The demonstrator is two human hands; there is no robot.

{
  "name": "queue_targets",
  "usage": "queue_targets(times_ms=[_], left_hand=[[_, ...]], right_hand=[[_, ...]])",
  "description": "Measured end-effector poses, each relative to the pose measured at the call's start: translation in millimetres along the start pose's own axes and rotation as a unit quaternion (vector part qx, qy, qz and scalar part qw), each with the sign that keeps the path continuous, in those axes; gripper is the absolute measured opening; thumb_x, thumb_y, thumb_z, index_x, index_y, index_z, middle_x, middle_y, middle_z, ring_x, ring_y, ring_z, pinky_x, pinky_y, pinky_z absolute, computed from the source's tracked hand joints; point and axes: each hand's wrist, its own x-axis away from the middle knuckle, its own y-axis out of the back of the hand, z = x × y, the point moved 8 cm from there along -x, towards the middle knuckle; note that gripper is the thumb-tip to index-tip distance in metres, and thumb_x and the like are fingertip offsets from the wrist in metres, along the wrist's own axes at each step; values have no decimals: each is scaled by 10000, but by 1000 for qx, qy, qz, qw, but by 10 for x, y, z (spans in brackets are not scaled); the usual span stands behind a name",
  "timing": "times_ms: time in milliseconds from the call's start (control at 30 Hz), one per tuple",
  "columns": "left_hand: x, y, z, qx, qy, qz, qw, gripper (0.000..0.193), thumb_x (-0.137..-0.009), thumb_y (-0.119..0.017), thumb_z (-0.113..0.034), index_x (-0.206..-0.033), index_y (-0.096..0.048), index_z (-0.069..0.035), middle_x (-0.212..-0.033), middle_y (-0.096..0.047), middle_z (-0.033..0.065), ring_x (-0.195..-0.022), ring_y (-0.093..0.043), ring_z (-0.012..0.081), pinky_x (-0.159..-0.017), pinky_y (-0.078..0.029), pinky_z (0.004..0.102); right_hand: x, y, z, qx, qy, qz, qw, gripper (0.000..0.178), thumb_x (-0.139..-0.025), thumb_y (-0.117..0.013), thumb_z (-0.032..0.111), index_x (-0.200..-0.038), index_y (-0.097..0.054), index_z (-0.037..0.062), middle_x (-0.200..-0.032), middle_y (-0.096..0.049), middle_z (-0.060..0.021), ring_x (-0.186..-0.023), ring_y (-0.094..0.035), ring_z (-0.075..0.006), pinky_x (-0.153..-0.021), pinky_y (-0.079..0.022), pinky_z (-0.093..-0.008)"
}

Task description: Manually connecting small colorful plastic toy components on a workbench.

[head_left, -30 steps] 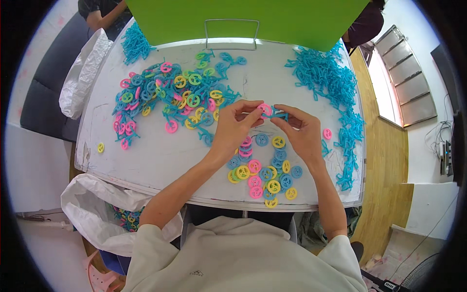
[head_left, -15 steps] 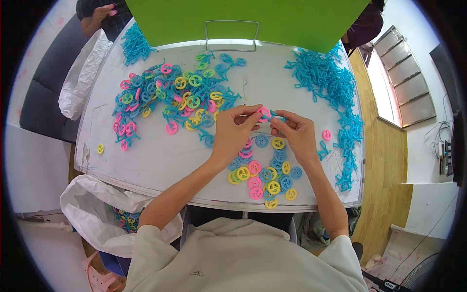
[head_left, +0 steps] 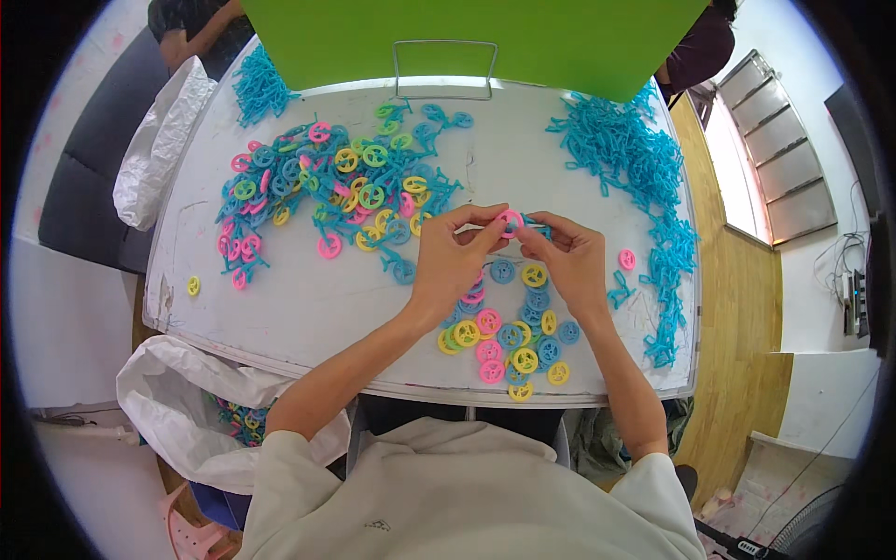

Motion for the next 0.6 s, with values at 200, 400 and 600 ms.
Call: queue_targets(times_ms=[200,400,600], left_hand=[[32,-23,-34,-6,-12,-11,1000,229,-901,-608,-64,-1092,-617,61,-1002,-640,116,-888,-655,160,-789,-572,263],[11,-34,-33,-27,-56,-10,998,197,-915,-589,-71,-1061,-583,62,-1030,-625,117,-922,-651,172,-803,-572,277],[-2,-64,-105,-21,-63,29,997,150,-897,-612,-60,-1000,-573,42,-978,-638,104,-893,-644,142,-757,-535,245]], right_hand=[[18,34,36,68,36,-1,997,274,-798,-735,60,-1038,-659,-49,-713,-645,-23,-603,-530,-24,-516,-403,-160],[127,25,202,76,61,-72,993,224,-768,-766,61,-951,-672,-27,-731,-649,-23,-613,-529,-15,-524,-406,-154],[5,35,230,104,147,30,983,252,-805,-720,35,-1043,-644,5,-840,-673,-66,-729,-603,-59,-610,-470,-183]])
